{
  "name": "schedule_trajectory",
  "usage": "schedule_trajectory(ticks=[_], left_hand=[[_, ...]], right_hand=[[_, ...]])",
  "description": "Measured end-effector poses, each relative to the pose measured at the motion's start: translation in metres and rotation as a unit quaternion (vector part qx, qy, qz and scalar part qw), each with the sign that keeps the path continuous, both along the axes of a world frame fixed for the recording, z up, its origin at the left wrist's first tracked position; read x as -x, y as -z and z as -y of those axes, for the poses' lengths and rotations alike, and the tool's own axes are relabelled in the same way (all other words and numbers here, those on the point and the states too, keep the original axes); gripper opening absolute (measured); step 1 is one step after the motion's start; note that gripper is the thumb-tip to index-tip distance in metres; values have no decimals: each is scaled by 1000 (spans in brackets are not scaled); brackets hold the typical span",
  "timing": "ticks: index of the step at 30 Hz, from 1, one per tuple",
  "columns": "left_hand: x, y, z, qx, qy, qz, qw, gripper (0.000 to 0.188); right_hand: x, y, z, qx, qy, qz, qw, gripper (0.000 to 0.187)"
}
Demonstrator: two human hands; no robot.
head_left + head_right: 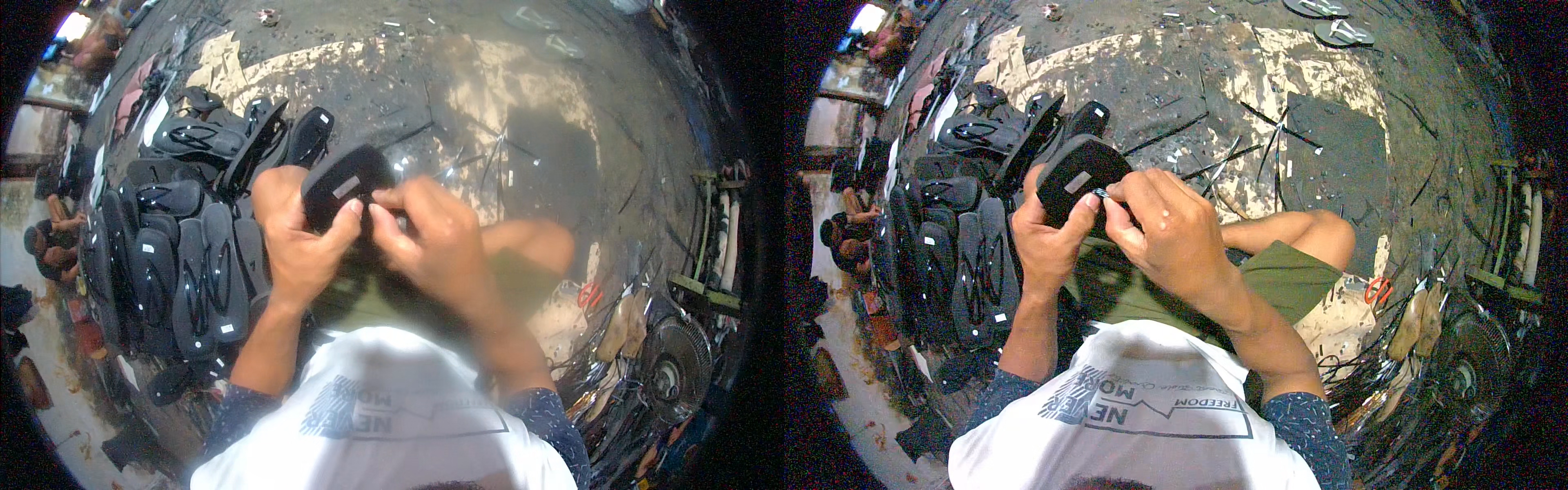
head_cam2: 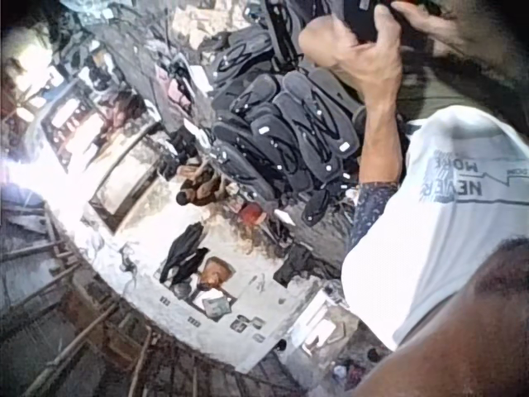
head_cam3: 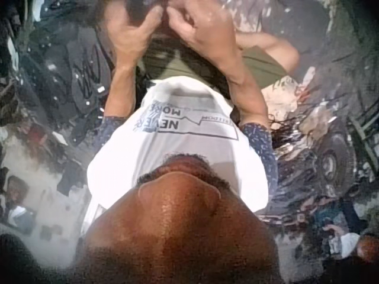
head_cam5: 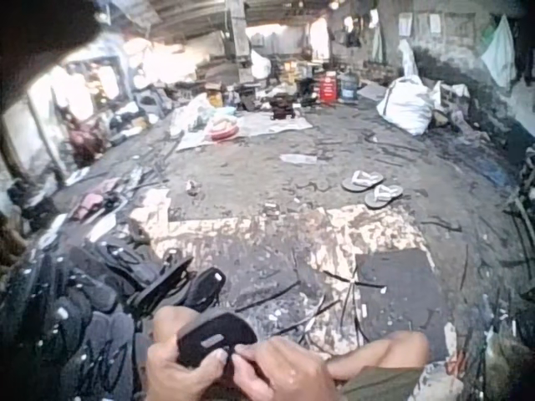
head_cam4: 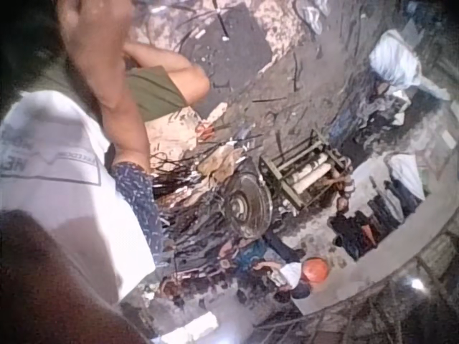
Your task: The person sits on the floor and uses a brush to scrub the soles of black slippers. They dip the brush into a small container of liquid and repeatedly scrub each slipper before placing it aside.
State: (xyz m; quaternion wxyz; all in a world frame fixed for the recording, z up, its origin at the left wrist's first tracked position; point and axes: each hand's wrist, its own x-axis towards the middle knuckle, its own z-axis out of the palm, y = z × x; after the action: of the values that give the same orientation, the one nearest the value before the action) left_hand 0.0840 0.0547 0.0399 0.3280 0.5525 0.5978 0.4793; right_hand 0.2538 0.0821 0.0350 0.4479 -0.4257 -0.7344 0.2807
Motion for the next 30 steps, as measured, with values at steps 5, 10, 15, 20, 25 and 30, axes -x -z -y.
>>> schedule_trajectory(ticks=[5,10,15,20,25,30], left_hand=[[0,15,-1,-49,7,-10,999,34],[2,8,1,-69,97,-118,986,43],[-10,9,2,-29,110,-137,984,50],[-15,20,-3,-65,113,-127,983,55],[-30,19,-6,-33,101,-120,987,61],[-25,45,-19,-22,136,-65,988,56]], right_hand=[[1,-8,3,-41,3,41,998,16],[0,6,5,-58,-1,19,998,16],[-5,27,-3,-9,39,-13,999,15],[-10,34,-8,33,57,-4,998,17],[-14,31,-22,-73,24,17,997,13],[-24,49,-17,-13,20,54,998,13]])
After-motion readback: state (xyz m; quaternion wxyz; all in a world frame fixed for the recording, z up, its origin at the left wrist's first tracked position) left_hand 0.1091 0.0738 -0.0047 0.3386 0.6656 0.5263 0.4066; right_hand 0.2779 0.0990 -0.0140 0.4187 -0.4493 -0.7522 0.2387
